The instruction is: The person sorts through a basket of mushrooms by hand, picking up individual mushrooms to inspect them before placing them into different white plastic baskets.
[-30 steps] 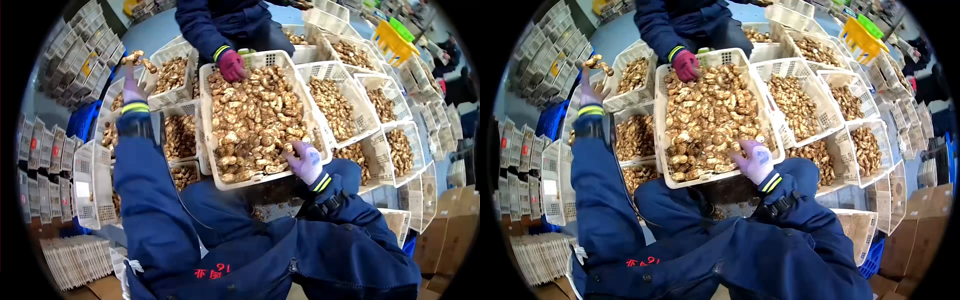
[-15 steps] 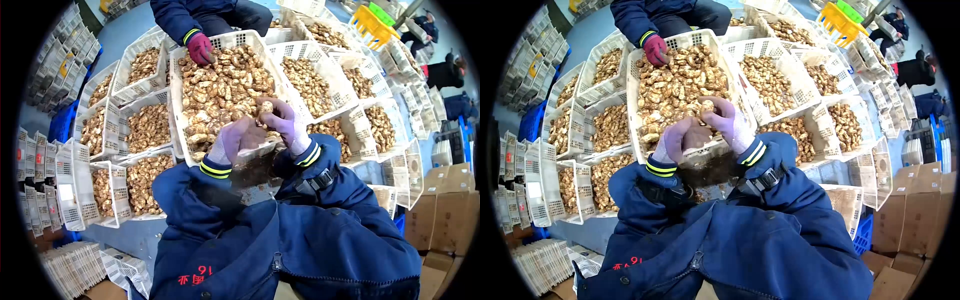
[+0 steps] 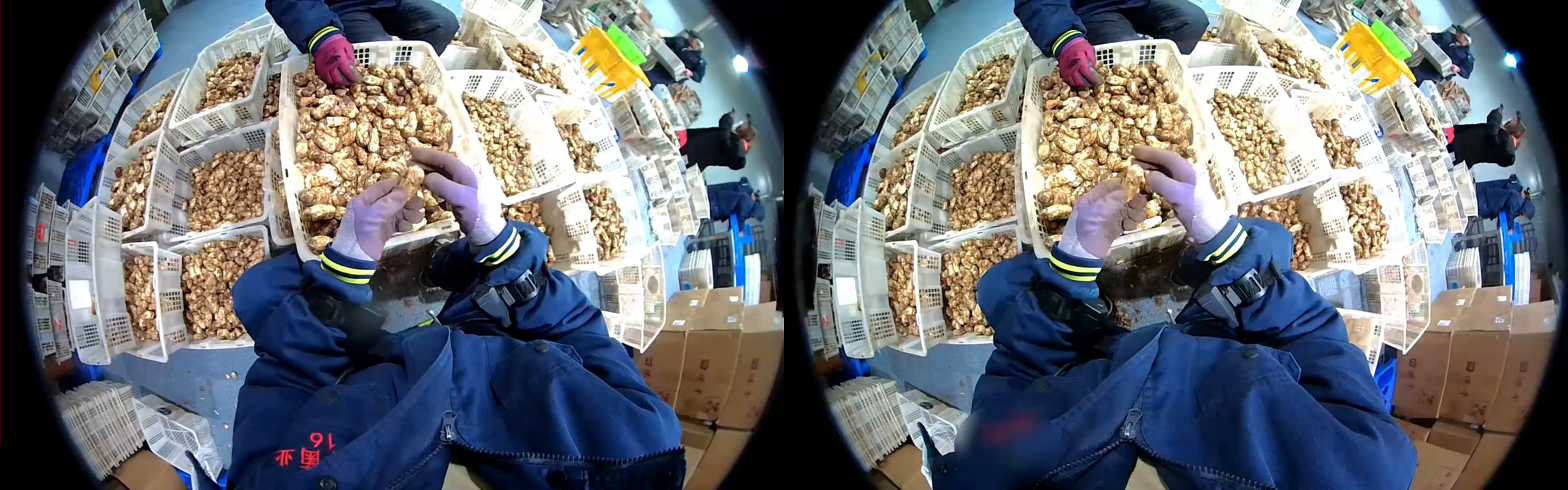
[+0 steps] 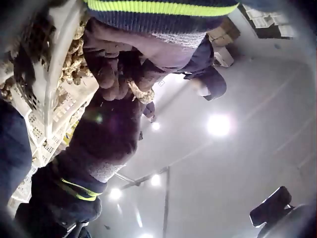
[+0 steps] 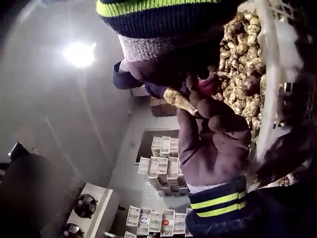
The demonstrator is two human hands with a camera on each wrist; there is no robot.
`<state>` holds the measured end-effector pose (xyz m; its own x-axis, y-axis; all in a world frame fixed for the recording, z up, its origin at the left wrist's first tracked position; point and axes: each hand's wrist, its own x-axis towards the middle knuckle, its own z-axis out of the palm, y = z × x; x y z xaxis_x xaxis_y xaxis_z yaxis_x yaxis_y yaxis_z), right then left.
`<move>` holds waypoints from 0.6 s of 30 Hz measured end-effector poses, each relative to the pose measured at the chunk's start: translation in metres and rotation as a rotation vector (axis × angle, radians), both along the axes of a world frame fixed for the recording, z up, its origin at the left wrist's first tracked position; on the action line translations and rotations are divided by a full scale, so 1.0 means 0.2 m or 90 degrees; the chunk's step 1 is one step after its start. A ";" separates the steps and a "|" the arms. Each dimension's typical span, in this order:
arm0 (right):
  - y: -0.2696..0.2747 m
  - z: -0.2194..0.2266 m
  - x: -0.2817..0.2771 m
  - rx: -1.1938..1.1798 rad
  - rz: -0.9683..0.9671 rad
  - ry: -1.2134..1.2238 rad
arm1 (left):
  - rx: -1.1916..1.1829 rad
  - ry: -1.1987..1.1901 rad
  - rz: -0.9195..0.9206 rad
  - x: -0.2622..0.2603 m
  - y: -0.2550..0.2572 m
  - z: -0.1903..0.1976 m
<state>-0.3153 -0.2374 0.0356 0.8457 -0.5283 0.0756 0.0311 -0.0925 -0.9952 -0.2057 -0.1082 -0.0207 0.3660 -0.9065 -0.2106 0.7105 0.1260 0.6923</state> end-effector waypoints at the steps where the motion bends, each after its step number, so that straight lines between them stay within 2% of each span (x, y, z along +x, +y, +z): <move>1: -0.01 0.01 0.00 -0.025 0.007 0.030 | 0.035 -0.034 0.027 0.00 0.00 -0.01; 4: -0.05 -0.01 -0.02 -0.078 0.009 0.129 | 0.059 -0.085 -0.021 -0.01 0.00 0.01; 7: -0.03 -0.08 -0.04 -0.130 0.029 0.087 | 0.034 -0.073 -0.048 -0.04 0.00 0.04; 8: -0.07 -0.13 -0.03 -0.390 0.056 -0.022 | 0.025 -0.068 -0.073 -0.03 0.01 0.04; 9: -0.09 -0.12 -0.02 -0.372 0.041 -0.002 | 0.015 -0.063 -0.099 -0.02 0.01 0.04; 11: -0.14 -0.08 -0.03 -0.334 0.013 0.041 | 0.015 -0.067 -0.037 -0.01 0.02 0.04; 12: -0.23 -0.05 -0.01 -0.251 -0.020 0.118 | 0.014 -0.069 -0.004 -0.01 0.03 0.05; 13: -0.30 -0.01 0.02 -0.288 -0.081 0.133 | 0.012 -0.071 0.029 0.01 0.03 0.06; 14: -0.39 0.05 0.04 -0.432 -0.096 0.146 | -0.017 -0.060 0.042 0.05 0.01 0.00; 15: -0.50 0.06 0.09 -0.506 -0.086 0.212 | -0.003 -0.055 0.076 0.07 0.01 0.02; 17: -0.62 0.07 0.20 -0.652 -0.049 0.240 | -0.057 0.061 0.153 0.11 0.00 -0.05; 18: -0.66 0.05 0.28 -0.652 -0.023 0.282 | -0.055 0.065 0.165 0.12 0.00 -0.06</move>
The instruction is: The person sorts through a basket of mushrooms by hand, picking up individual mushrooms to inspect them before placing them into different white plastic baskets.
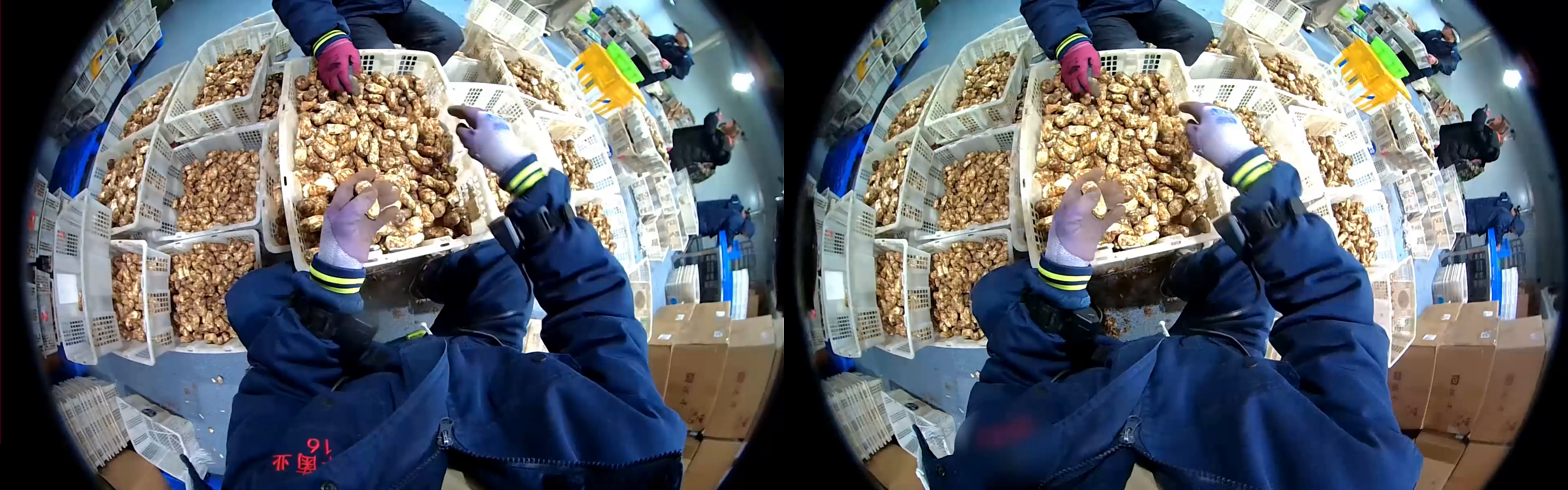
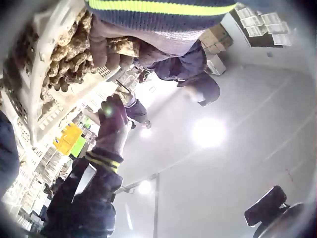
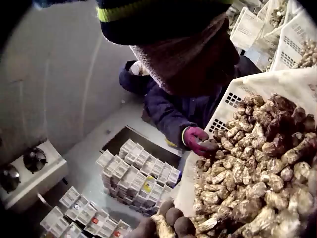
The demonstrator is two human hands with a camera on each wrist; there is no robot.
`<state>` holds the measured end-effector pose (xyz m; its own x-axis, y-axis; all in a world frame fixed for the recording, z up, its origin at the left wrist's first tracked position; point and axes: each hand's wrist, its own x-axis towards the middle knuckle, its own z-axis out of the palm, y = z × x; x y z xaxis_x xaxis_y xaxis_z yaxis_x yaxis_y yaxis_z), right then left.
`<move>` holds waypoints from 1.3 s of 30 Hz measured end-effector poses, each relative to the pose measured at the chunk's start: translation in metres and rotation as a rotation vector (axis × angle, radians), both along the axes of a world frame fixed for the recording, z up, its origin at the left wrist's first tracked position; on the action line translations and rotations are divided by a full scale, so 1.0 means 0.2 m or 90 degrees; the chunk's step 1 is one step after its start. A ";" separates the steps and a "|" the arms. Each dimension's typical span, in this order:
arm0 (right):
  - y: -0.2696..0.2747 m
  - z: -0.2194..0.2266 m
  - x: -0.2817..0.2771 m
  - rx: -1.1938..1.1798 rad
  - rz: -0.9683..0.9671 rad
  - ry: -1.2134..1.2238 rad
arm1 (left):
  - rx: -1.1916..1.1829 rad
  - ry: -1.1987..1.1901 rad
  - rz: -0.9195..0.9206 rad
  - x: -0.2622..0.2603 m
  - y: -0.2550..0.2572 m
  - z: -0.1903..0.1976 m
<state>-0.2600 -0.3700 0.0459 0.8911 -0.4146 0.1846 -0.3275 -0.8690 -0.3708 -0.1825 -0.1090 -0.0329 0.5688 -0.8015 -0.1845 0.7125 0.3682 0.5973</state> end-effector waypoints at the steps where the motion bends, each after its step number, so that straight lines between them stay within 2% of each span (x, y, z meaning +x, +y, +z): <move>1: -0.02 -0.03 0.09 0.003 0.002 0.045 | 0.001 0.003 0.013 0.00 0.00 -0.01; 2: -0.04 -0.06 0.16 -0.026 0.008 0.090 | 0.004 0.005 0.028 0.00 0.01 -0.01; 3: -0.02 -0.07 0.24 -0.043 -0.007 0.179 | 0.063 0.006 0.038 -0.02 0.01 0.07; 6: -0.11 -0.28 0.42 -0.085 -0.036 0.313 | 0.077 -0.083 0.029 -0.02 0.01 0.01; 7: -0.11 -0.35 0.45 -0.162 -0.041 0.331 | 0.139 -0.064 0.044 -0.02 0.02 0.08; 10: -0.04 -0.41 0.39 -0.278 -0.025 0.308 | 0.143 -0.049 0.001 0.03 0.04 0.07; 11: -0.05 -0.42 0.38 -0.167 -0.042 0.315 | 0.139 -0.046 -0.019 0.04 0.05 0.06; 12: -0.04 -0.39 0.34 -0.125 -0.018 0.256 | 0.134 -0.044 -0.040 0.04 0.05 0.05; 14: 0.03 -0.32 0.25 -0.003 0.020 0.171 | 0.098 -0.057 -0.003 0.03 0.01 0.00; 15: 0.06 -0.27 0.23 0.168 0.051 0.187 | 0.080 -0.064 0.012 0.01 -0.01 -0.05; 17: 0.20 -0.15 0.17 0.359 0.116 0.181 | -0.027 -0.094 -0.023 0.02 -0.01 -0.13; 19: 0.30 -0.04 0.16 0.439 0.311 0.206 | -0.099 0.130 -0.084 0.04 0.01 0.03; 20: 0.31 0.03 0.21 0.351 0.316 0.258 | -0.063 0.041 -0.054 0.02 0.00 0.00; 21: 0.24 -0.03 0.25 0.210 0.378 0.034 | -0.021 -0.046 -0.023 0.00 -0.01 -0.03; 23: 0.07 -0.06 0.40 0.129 0.092 0.066 | 0.044 0.034 -0.094 0.03 0.02 0.03; 25: -0.03 -0.14 0.53 -0.076 0.048 0.173 | 0.037 0.063 -0.088 0.03 0.04 0.04; 27: -0.10 -0.30 0.65 -0.054 0.061 0.261 | 0.029 0.039 -0.075 0.02 0.03 0.05; 28: -0.12 -0.38 0.69 -0.107 0.097 0.251 | -0.017 0.038 -0.085 0.02 0.04 0.03; 31: -0.11 -0.53 0.73 -0.005 0.035 0.384 | -0.103 0.103 -0.090 0.05 0.03 -0.02; 32: -0.11 -0.55 0.73 -0.040 0.049 0.365 | -0.092 0.093 -0.078 0.05 0.04 -0.02; 33: -0.13 -0.56 0.71 -0.055 0.069 0.332 | -0.083 0.082 -0.066 0.05 0.05 0.01; 35: -0.05 -0.43 0.68 -0.096 0.022 0.390 | -0.052 0.088 -0.040 0.04 0.05 0.01; 37: -0.02 -0.31 0.64 -0.027 -0.010 0.386 | -0.012 0.110 0.004 0.04 0.04 0.01; 38: -0.16 -0.44 0.64 0.002 -0.020 0.405 | 0.031 0.095 0.027 0.03 0.05 0.04; 39: -0.11 -0.36 0.59 0.045 0.023 0.400 | 0.043 0.076 0.011 0.03 0.05 0.03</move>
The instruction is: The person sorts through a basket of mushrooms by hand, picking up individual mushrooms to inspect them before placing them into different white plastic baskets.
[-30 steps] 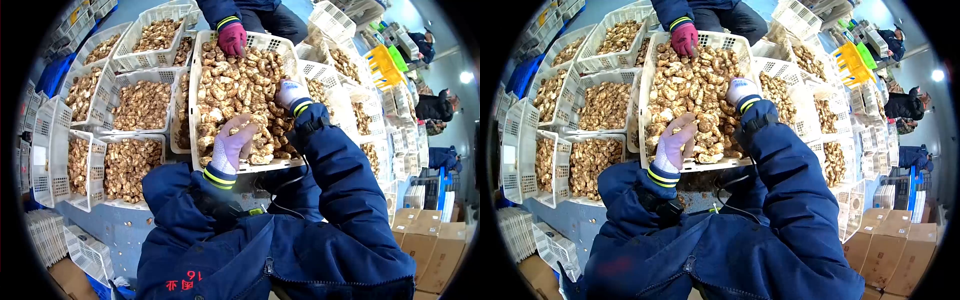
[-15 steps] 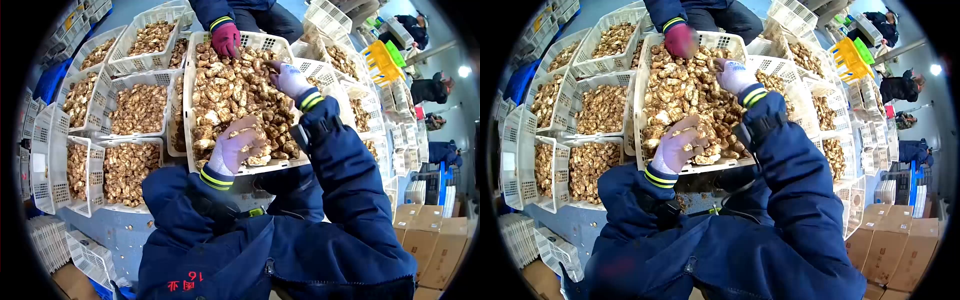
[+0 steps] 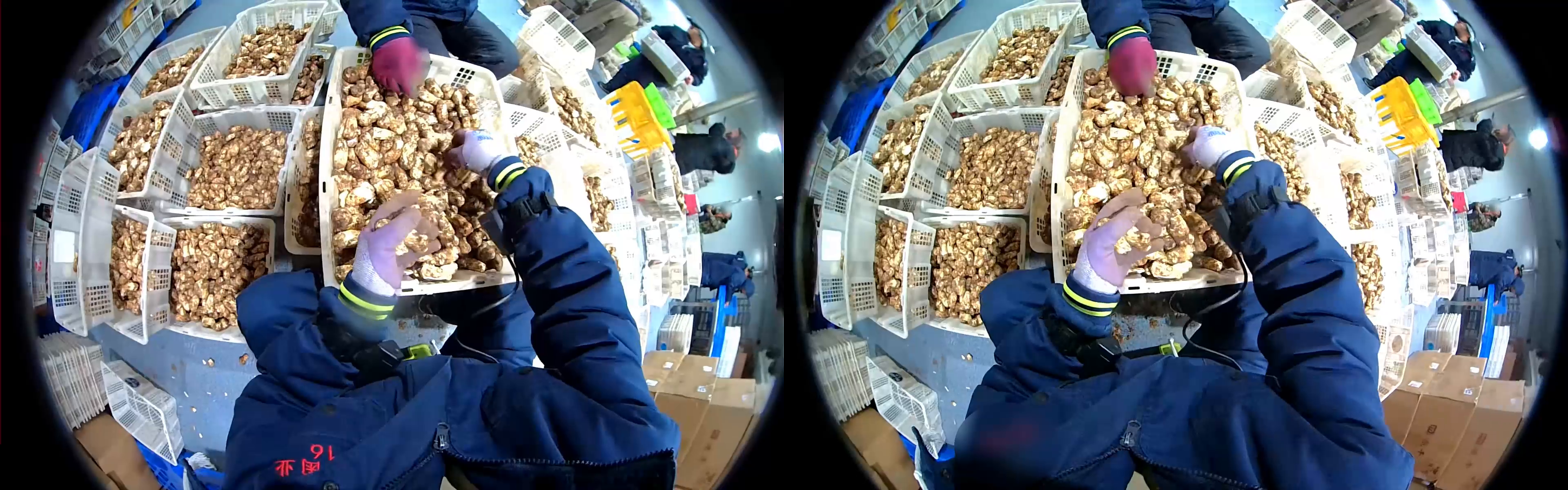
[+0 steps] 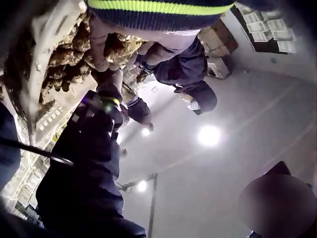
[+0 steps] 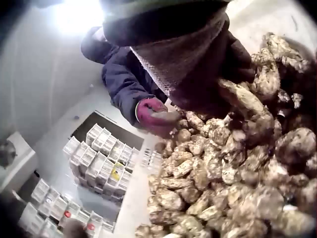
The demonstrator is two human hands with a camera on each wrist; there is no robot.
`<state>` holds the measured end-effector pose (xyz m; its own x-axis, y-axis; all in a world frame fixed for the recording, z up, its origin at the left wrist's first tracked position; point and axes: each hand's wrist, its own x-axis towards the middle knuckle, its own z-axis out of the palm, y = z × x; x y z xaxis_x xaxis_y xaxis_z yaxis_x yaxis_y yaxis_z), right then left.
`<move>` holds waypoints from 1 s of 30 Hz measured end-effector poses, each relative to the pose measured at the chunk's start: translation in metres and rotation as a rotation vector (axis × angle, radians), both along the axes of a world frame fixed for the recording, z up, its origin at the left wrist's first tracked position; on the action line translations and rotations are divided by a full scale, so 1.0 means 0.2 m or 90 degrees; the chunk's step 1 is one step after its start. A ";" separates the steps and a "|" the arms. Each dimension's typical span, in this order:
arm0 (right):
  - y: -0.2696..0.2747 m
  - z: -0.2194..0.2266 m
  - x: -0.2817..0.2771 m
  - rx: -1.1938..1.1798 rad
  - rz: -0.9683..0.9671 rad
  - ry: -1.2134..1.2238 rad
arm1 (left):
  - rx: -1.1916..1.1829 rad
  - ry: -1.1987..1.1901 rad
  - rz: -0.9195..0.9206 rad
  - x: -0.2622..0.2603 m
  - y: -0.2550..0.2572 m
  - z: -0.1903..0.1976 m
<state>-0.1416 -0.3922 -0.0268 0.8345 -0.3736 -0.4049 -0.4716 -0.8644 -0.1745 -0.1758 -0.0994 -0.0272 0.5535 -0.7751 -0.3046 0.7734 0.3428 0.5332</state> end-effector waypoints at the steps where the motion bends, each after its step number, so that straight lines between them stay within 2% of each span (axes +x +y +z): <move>1: 0.07 0.06 -0.05 0.004 -0.008 -0.020 | 0.011 -0.018 -0.019 0.01 0.00 -0.03; 3: 0.13 0.09 -0.13 0.025 -0.013 -0.108 | 0.011 -0.059 -0.034 0.02 0.00 -0.07; 4: 0.18 0.14 -0.16 0.170 -0.099 -0.102 | 0.016 -0.040 -0.001 0.01 0.00 -0.03; 6: 0.28 0.26 -0.21 0.308 0.128 -0.146 | 0.025 0.002 0.059 -0.02 -0.02 0.05; 8: 0.47 0.46 -0.22 0.365 0.154 -0.134 | 0.017 -0.018 0.060 -0.01 -0.03 0.01; 9: 0.47 0.41 -0.18 0.392 0.076 -0.183 | 0.001 -0.017 0.055 -0.01 -0.02 -0.01; 10: 0.45 0.39 -0.12 0.227 0.090 -0.274 | -0.016 -0.017 0.055 -0.01 -0.02 -0.02; 12: 0.32 0.19 0.03 0.030 0.129 -0.292 | 0.015 -0.010 0.038 0.00 -0.02 -0.01; 13: 0.27 0.05 0.10 -0.010 0.196 -0.230 | 0.000 -0.015 0.021 0.01 -0.01 -0.03; 14: 0.28 0.01 0.14 0.033 0.304 -0.156 | 0.062 0.009 0.023 0.00 -0.01 0.02; 16: 0.33 -0.15 0.15 -0.067 0.300 -0.139 | 0.029 0.006 0.018 0.00 0.00 0.00; 17: 0.36 -0.20 0.14 -0.064 0.236 -0.144 | 0.023 0.003 0.027 0.01 0.00 -0.01; 20: 0.45 -0.11 0.12 -0.191 0.202 -0.058 | -0.006 0.006 0.034 0.02 0.00 -0.01; 23: 0.37 -0.08 0.10 -0.186 0.167 -0.090 | -0.039 0.005 0.003 0.03 0.00 -0.05; 25: 0.32 -0.07 0.05 -0.129 0.140 -0.116 | 0.056 -0.242 -0.018 0.03 0.00 -0.12; 26: 0.31 -0.02 0.00 -0.101 0.128 -0.126 | 0.079 -0.670 0.010 0.06 0.00 -0.16; 27: 0.32 0.06 -0.07 0.000 0.085 -0.171 | 0.139 -1.051 0.182 0.08 0.01 -0.20; 28: 0.31 0.07 -0.14 0.052 0.039 -0.260 | 0.110 -0.732 0.000 0.05 0.01 -0.12; 29: 0.31 0.09 -0.23 0.211 -0.066 -0.302 | 0.122 -0.380 -0.075 0.03 0.01 -0.03; 30: 0.33 0.16 -0.31 0.369 -0.173 -0.343 | 0.140 -0.228 -0.089 0.01 -0.03 0.03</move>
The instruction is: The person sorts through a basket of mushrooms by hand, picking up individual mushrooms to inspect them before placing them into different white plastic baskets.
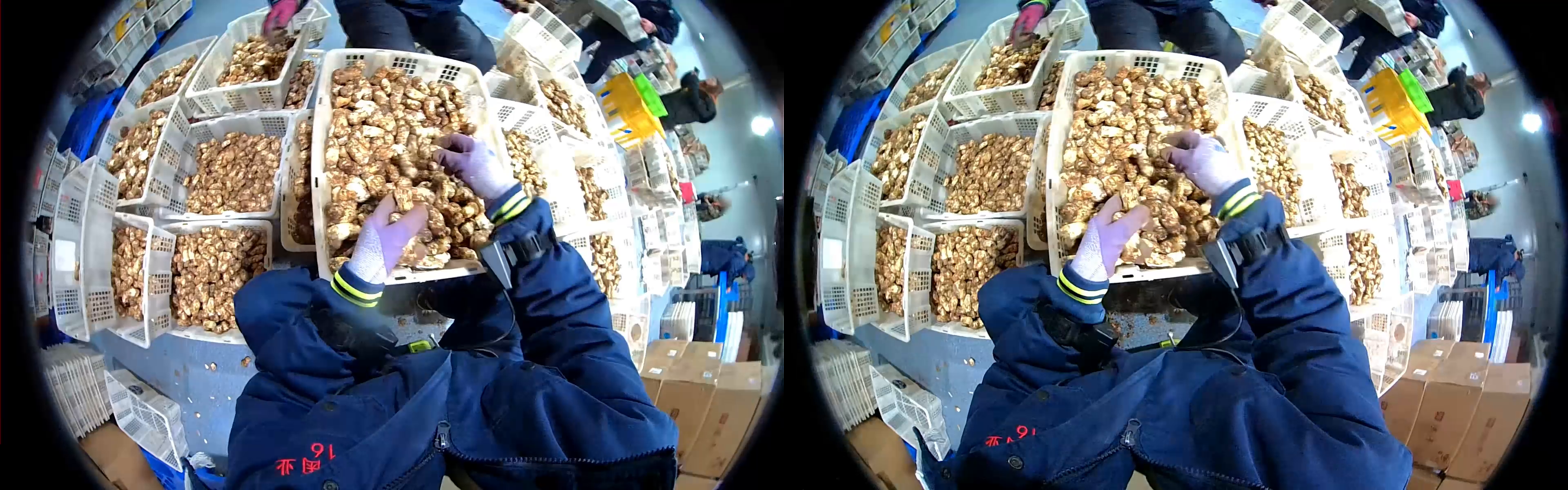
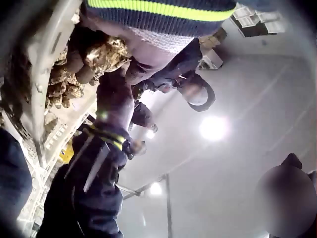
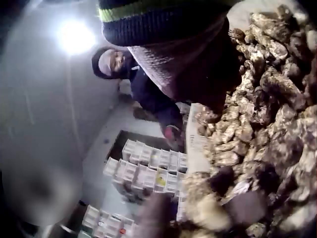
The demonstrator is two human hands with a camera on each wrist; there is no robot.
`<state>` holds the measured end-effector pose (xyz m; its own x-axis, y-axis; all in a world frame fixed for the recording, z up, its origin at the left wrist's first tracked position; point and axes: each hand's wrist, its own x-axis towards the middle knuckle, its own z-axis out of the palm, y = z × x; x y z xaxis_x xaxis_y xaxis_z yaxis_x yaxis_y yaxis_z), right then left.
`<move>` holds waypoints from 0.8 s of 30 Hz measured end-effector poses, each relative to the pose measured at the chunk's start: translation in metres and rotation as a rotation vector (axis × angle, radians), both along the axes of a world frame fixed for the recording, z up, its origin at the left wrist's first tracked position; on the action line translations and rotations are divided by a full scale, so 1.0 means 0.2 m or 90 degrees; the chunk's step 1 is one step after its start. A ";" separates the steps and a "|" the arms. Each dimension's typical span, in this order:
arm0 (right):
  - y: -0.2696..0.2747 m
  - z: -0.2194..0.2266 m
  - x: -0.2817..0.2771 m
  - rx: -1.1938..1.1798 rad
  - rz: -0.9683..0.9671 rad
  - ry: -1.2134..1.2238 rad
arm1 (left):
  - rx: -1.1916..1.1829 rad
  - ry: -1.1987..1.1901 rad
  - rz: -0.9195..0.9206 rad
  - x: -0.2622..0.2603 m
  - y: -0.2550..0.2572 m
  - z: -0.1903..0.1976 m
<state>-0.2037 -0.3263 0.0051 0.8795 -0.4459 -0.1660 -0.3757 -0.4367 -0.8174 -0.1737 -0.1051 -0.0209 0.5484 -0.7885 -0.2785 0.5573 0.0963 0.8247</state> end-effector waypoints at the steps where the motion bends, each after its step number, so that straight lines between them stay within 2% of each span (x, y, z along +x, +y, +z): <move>1: -0.05 -0.09 -0.07 0.150 -0.041 -0.071 | -0.053 0.047 0.037 0.00 -0.02 -0.13; 2: 0.04 0.04 -0.16 0.335 -0.069 -0.090 | -0.109 0.092 0.071 0.00 -0.04 -0.26; 4: 0.11 0.08 -0.29 0.521 -0.105 -0.162 | 0.020 -0.052 0.083 0.02 -0.03 -0.11; 6: 0.12 0.08 -0.38 0.676 -0.075 -0.179 | -0.170 -0.025 0.102 0.02 0.05 -0.12; 7: 0.13 0.06 -0.41 0.762 -0.062 -0.193 | -0.200 0.125 0.097 0.04 0.03 -0.12; 8: 0.14 0.05 -0.43 0.782 -0.029 -0.218 | -0.225 0.277 0.095 0.07 0.02 -0.12; 10: 0.18 0.08 -0.44 0.930 -0.061 -0.235 | -0.303 0.375 0.086 0.05 0.02 -0.06; 12: 0.25 0.14 -0.48 0.803 -0.087 -0.289 | -0.365 0.386 0.090 0.02 0.02 -0.02; 13: 0.28 0.14 -0.48 0.768 -0.080 -0.298 | -0.447 0.387 0.058 0.03 0.01 -0.02; 14: 0.31 0.13 -0.47 0.731 -0.073 -0.306 | -0.446 0.369 0.070 0.02 0.02 0.00; 15: 0.35 0.17 -0.47 0.659 -0.009 -0.268 | -0.457 0.367 0.080 0.01 0.02 0.03; 17: 0.47 0.20 -0.46 0.630 -0.024 -0.260 | -0.456 0.358 0.114 0.00 -0.01 0.00; 18: 0.51 0.19 -0.44 0.611 -0.032 -0.283 | -0.487 0.398 0.086 0.00 -0.02 -0.09; 20: 0.51 0.09 -0.41 0.628 -0.057 -0.301 | -0.588 0.494 -0.033 -0.01 -0.02 -0.14; 22: 0.55 0.12 -0.41 0.668 -0.112 -0.306 | -0.444 0.179 0.069 -0.03 -0.02 -0.12; 24: 0.54 0.11 -0.41 0.663 -0.097 -0.334 | -0.385 0.050 0.112 -0.05 -0.01 -0.09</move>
